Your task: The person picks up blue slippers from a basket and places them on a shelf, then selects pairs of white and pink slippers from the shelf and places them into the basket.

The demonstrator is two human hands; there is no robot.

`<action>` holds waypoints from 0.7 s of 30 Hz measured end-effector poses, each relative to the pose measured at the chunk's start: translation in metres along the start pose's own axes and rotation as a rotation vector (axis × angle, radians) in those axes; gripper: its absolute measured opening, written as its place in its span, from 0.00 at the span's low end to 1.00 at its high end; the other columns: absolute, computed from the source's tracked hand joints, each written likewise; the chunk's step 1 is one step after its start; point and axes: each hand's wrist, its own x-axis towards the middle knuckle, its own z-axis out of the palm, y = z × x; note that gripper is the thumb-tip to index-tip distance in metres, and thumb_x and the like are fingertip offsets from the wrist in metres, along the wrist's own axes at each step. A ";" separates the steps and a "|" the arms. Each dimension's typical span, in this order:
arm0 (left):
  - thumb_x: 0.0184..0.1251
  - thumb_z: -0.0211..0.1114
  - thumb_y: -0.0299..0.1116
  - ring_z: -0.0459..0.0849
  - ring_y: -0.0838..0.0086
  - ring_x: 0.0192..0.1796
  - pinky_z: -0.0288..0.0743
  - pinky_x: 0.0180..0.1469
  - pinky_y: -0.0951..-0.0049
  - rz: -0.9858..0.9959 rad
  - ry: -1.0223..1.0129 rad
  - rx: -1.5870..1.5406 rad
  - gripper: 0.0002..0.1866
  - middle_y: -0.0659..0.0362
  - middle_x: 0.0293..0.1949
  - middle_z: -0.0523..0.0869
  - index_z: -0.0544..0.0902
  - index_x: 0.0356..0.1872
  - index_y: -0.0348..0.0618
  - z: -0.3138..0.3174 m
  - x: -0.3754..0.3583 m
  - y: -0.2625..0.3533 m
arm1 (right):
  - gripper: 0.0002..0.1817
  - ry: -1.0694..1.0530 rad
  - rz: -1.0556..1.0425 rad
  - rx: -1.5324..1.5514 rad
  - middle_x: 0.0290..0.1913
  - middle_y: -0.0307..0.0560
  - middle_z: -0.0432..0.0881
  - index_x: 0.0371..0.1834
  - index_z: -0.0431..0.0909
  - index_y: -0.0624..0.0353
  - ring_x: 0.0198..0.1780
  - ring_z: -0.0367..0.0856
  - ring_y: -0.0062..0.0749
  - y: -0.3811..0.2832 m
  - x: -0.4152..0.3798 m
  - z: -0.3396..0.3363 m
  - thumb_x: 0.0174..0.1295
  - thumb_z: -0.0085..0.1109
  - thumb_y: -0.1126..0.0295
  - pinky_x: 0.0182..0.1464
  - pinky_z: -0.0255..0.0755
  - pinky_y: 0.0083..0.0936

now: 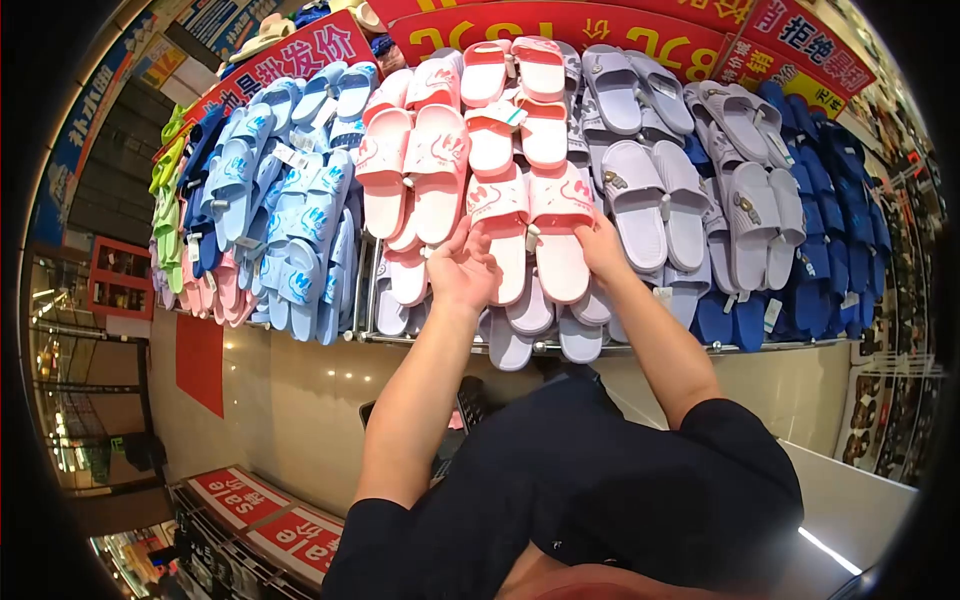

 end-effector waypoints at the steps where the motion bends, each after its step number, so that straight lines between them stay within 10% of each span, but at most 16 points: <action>1: 0.68 0.52 0.30 0.82 0.74 0.41 0.73 0.33 0.78 0.011 0.017 -0.003 0.24 0.59 0.62 0.74 0.71 0.65 0.47 -0.002 0.001 0.001 | 0.22 0.018 -0.009 -0.022 0.51 0.47 0.82 0.63 0.71 0.65 0.48 0.83 0.27 0.002 0.000 0.003 0.63 0.48 0.79 0.50 0.77 0.24; 6: 0.69 0.51 0.31 0.85 0.68 0.41 0.76 0.35 0.74 0.105 0.043 0.036 0.22 0.62 0.37 0.80 0.72 0.65 0.45 -0.005 0.015 -0.004 | 0.27 0.104 -0.115 -0.289 0.52 0.54 0.83 0.65 0.71 0.65 0.52 0.82 0.36 0.044 0.028 -0.003 0.59 0.50 0.75 0.56 0.73 0.29; 15: 0.70 0.57 0.30 0.84 0.70 0.38 0.75 0.36 0.72 0.118 -0.050 0.321 0.26 0.55 0.47 0.86 0.66 0.69 0.42 -0.075 -0.018 -0.003 | 0.41 0.199 -0.242 -0.947 0.63 0.73 0.69 0.74 0.51 0.70 0.62 0.72 0.64 -0.006 -0.004 0.007 0.58 0.56 0.66 0.63 0.67 0.41; 19: 0.69 0.55 0.29 0.77 0.73 0.29 0.68 0.30 0.75 0.218 0.172 0.232 0.18 0.62 0.30 0.78 0.73 0.60 0.41 -0.187 -0.098 0.015 | 0.41 0.194 -0.424 -1.112 0.63 0.70 0.67 0.73 0.55 0.69 0.63 0.69 0.63 -0.018 -0.044 0.010 0.57 0.61 0.66 0.65 0.66 0.43; 21: 0.70 0.54 0.29 0.72 0.75 0.22 0.63 0.22 0.79 0.318 0.614 0.248 0.16 0.62 0.28 0.77 0.74 0.57 0.40 -0.270 -0.164 0.019 | 0.41 0.084 -0.496 -1.120 0.62 0.70 0.66 0.72 0.57 0.69 0.63 0.68 0.61 -0.005 -0.053 0.002 0.57 0.63 0.65 0.65 0.64 0.44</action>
